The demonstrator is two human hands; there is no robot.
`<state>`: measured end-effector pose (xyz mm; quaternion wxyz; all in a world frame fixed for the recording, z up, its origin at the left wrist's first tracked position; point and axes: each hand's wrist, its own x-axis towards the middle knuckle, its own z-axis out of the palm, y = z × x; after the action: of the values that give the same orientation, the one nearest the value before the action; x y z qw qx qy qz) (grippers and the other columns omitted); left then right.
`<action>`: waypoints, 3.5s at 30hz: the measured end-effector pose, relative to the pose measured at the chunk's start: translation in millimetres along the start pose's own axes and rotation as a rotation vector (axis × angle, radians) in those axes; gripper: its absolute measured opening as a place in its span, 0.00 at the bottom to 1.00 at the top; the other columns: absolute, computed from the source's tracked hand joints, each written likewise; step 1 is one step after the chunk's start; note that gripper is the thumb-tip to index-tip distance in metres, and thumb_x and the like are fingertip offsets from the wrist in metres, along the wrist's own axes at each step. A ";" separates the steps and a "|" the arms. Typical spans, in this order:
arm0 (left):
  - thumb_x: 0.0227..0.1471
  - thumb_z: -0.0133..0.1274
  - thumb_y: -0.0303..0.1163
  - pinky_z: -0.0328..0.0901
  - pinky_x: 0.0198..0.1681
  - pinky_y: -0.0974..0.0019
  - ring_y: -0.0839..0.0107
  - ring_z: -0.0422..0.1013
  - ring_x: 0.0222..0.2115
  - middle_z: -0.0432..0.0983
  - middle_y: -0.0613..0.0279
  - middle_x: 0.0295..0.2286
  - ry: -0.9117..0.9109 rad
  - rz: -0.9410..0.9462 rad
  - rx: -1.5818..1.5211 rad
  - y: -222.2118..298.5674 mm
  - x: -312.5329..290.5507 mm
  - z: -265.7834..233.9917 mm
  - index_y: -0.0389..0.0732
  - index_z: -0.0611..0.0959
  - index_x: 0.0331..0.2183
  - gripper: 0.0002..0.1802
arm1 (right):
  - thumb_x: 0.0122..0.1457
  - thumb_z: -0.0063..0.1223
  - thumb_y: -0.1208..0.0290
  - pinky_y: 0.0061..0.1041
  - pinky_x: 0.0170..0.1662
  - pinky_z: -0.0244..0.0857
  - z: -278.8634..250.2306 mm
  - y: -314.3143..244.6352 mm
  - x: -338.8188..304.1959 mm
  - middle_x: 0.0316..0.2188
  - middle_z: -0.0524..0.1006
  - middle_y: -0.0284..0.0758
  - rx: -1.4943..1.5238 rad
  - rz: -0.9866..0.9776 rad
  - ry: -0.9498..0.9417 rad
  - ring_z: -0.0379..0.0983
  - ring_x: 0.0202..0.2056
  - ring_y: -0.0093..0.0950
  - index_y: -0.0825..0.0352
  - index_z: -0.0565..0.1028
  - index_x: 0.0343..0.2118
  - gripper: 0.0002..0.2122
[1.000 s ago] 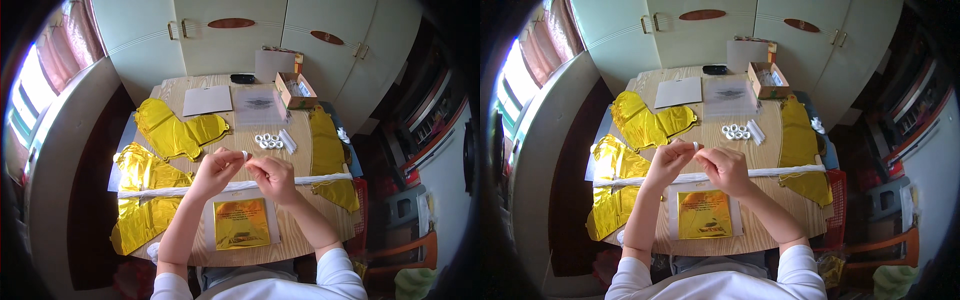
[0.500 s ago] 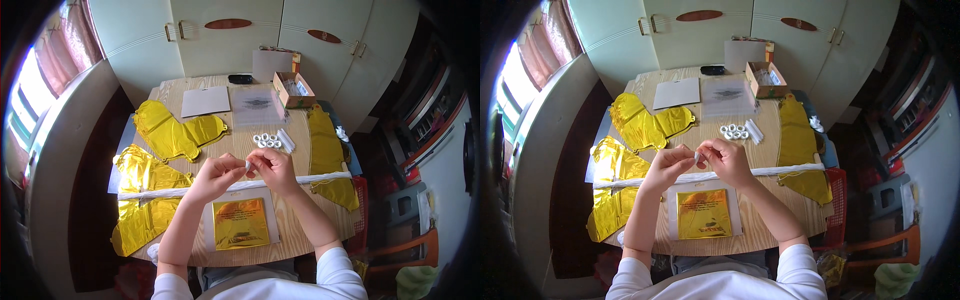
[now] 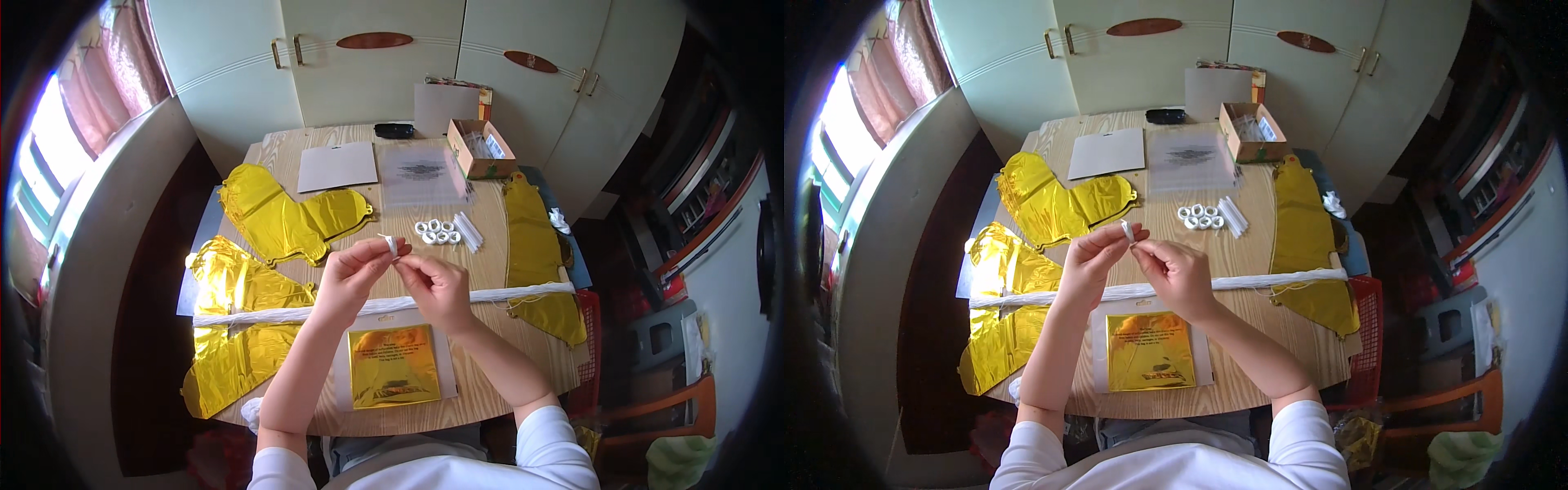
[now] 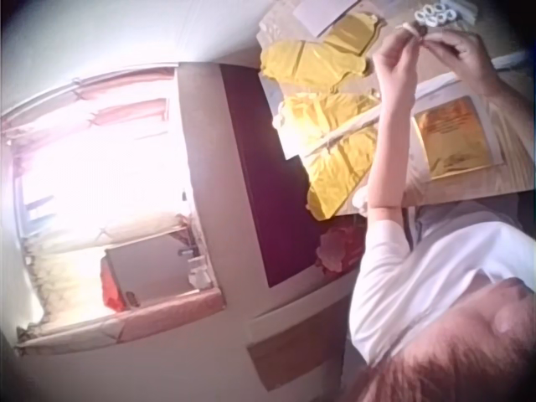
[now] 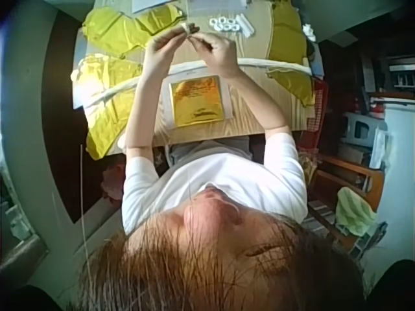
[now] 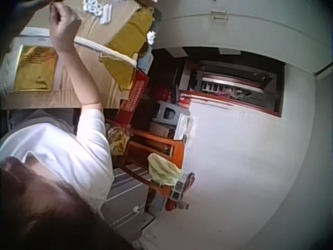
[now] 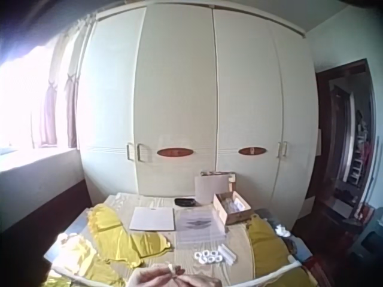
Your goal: The recorder is sitting at a table and assembling small white plastic rings or clips by interlocking them together.
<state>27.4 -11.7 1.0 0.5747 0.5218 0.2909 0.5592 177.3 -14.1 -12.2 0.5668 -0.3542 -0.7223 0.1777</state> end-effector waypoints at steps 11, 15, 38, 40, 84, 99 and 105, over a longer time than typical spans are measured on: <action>0.51 0.48 0.22 0.67 0.39 0.73 0.76 0.71 0.32 0.76 0.58 0.33 -0.203 -0.137 0.236 5.4 -2.3 -6.4 0.29 0.77 0.36 0.09 | 0.54 0.52 0.77 0.16 0.34 0.67 -28.3 10.6 15.6 0.32 0.75 0.33 0.538 0.253 -0.373 0.71 0.28 0.17 0.69 0.74 0.39 0.09; 0.51 0.49 0.23 0.68 0.37 0.72 0.72 0.73 0.32 0.75 0.58 0.29 -0.250 -0.264 0.125 7.1 0.0 -5.2 0.31 0.75 0.32 0.06 | 0.54 0.52 0.77 0.16 0.34 0.67 -28.1 24.8 12.8 0.29 0.76 0.33 0.605 0.461 -0.453 0.72 0.30 0.17 0.71 0.74 0.35 0.06; 0.44 0.51 0.32 0.66 0.28 0.60 0.59 0.71 0.24 0.74 0.57 0.19 -0.105 0.321 1.354 -80.6 89.9 -9.7 0.41 0.78 0.26 0.05 | 0.53 0.49 0.73 0.24 0.39 0.66 -71.5 129.3 35.9 0.33 0.77 0.36 -0.185 0.386 -0.273 0.74 0.33 0.28 0.68 0.75 0.38 0.10; 0.45 0.50 0.32 0.66 0.28 0.60 0.60 0.71 0.24 0.73 0.58 0.18 -0.127 0.386 1.410 -102.7 92.9 -16.7 0.42 0.77 0.25 0.05 | 0.53 0.46 0.75 0.28 0.43 0.66 -69.4 149.3 28.2 0.37 0.76 0.38 -0.344 0.277 -0.312 0.73 0.38 0.36 0.67 0.75 0.38 0.10; 0.55 0.37 0.43 0.47 0.57 0.54 0.56 0.47 0.58 0.53 0.57 0.56 -0.265 0.212 1.387 -154.8 120.7 -23.0 0.45 0.62 0.55 0.27 | 0.54 0.44 0.69 0.40 0.55 0.50 -87.9 212.0 12.6 0.49 0.67 0.35 -0.600 0.073 -0.342 0.58 0.54 0.31 0.62 0.71 0.44 0.14; 0.56 0.31 0.50 0.38 0.58 0.45 0.59 0.43 0.60 0.50 0.66 0.58 -0.403 0.062 1.362 -166.0 135.7 9.0 0.59 0.66 0.54 0.24 | 0.43 0.53 0.72 0.30 0.45 0.54 -83.4 199.0 8.3 0.33 0.73 0.24 -0.791 -0.159 -0.434 0.67 0.41 0.24 0.55 0.77 0.26 0.06; 0.57 0.30 0.49 0.39 0.57 0.45 0.61 0.44 0.59 0.53 0.65 0.57 -0.417 0.070 1.349 -169.4 134.1 7.1 0.57 0.67 0.53 0.24 | 0.41 0.55 0.70 0.30 0.45 0.55 -80.5 195.5 14.4 0.31 0.73 0.25 -0.811 -0.232 -0.512 0.67 0.41 0.24 0.57 0.78 0.25 0.05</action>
<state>118.9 142.1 -120.2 0.1515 0.8694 0.4410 0.1635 312.4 118.6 -107.2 0.2039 -0.4085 -0.8840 -0.1005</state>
